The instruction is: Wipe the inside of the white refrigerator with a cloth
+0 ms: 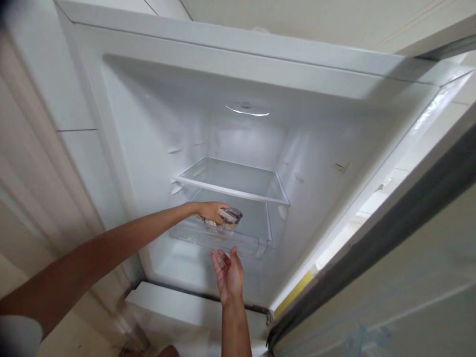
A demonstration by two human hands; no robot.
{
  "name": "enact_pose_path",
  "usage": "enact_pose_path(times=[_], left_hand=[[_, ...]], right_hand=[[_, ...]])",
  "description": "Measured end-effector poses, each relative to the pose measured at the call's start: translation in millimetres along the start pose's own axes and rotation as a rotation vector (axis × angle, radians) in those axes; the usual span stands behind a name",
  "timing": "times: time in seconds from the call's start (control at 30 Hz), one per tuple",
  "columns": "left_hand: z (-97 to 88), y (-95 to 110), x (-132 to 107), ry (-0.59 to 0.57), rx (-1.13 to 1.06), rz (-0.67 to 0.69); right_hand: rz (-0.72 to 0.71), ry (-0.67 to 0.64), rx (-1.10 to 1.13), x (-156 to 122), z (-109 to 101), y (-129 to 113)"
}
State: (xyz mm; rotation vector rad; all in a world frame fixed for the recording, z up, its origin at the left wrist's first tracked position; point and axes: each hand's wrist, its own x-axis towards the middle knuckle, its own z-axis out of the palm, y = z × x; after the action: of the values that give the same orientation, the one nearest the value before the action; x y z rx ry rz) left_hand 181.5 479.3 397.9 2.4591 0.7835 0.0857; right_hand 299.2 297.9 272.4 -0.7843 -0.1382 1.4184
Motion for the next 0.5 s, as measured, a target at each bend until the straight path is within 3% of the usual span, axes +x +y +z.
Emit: enact_pose_path(times=[0.13, 0.23, 0.5], left_hand=[[20.2, 25, 37, -0.111, -0.069, 0.157], [29.5, 35, 68, -0.097, -0.037, 0.205], [14.6, 15, 123, 0.093, 0.157, 0.133]], right_hand=[[-0.046, 0.028, 0.007, 6, 5, 6], [-0.086, 0.052, 0.031, 8, 8, 10], [-0.147, 0.136, 0.033, 18, 11, 9]])
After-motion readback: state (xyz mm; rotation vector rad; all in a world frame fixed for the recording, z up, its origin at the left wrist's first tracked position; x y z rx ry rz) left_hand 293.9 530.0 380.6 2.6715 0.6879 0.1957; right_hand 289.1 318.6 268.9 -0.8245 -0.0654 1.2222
